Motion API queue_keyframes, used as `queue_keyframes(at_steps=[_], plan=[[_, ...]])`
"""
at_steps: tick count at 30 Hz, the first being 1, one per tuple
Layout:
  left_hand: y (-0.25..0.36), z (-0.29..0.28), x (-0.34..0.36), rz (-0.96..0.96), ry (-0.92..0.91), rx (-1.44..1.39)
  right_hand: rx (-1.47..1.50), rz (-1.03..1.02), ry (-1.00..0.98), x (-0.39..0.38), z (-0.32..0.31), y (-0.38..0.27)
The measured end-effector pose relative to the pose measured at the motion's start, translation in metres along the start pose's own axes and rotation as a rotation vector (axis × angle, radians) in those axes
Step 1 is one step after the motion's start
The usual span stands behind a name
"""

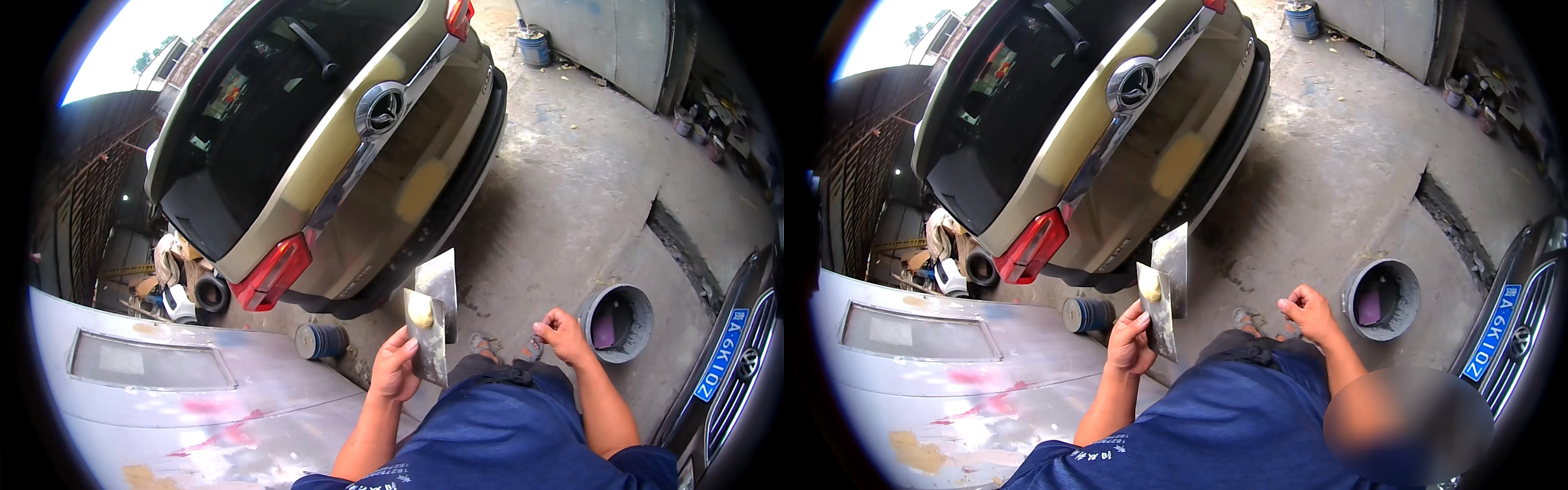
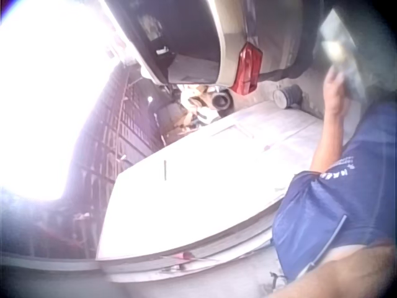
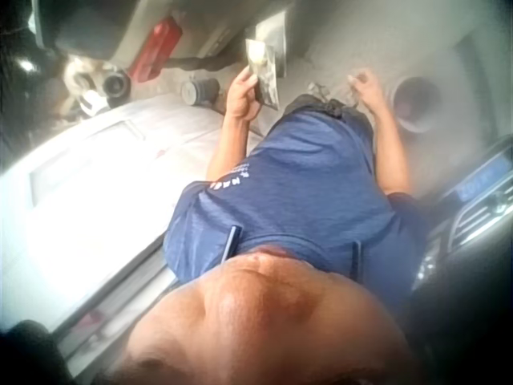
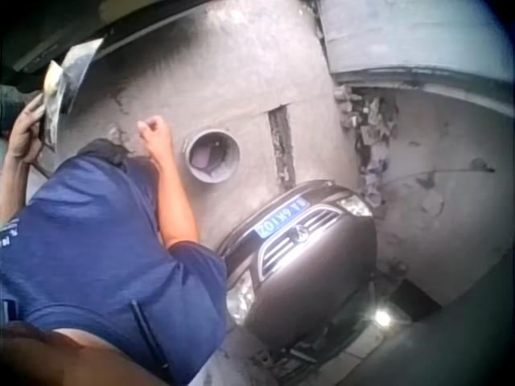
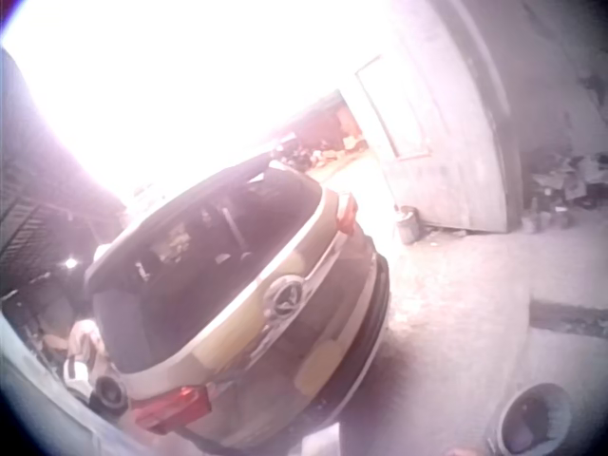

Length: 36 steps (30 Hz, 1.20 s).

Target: The person applies a yellow body filler to the rear chrome trim of a gold car using a metal spreader. They repeatedly scrape filler from a palette onto the trim and smooth it into the surface, focusing on the area around the manufacturer's emblem.

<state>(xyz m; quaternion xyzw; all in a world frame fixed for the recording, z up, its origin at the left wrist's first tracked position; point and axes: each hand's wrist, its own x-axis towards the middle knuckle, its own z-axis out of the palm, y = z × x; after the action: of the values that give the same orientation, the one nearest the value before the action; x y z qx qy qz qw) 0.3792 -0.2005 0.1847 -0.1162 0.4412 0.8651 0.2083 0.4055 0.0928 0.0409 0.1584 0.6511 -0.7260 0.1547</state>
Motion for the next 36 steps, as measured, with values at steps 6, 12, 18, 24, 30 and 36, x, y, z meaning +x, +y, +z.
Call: queue_keyframes(at_steps=[6,12,18,24,30,36], plan=[[-0.001,0.003,0.003,0.014,-0.006,0.009,0.091,0.008,0.054,0.005,-0.004,0.004],[-0.003,0.004,0.011,0.021,-0.008,0.003,0.15,-0.042,0.069,0.014,-0.012,0.015],[-0.002,0.006,0.013,0.012,0.001,0.001,0.124,-0.017,0.054,0.016,-0.014,0.018],[-0.001,0.009,0.014,0.014,0.009,-0.004,0.104,-0.035,0.05,0.015,-0.012,0.015],[0.0,0.006,0.014,0.014,-0.019,-0.013,0.091,-0.018,0.082,0.016,-0.009,0.007],[-0.002,0.006,0.013,0.022,0.011,-0.016,0.066,-0.033,0.085,0.019,-0.008,0.016]])
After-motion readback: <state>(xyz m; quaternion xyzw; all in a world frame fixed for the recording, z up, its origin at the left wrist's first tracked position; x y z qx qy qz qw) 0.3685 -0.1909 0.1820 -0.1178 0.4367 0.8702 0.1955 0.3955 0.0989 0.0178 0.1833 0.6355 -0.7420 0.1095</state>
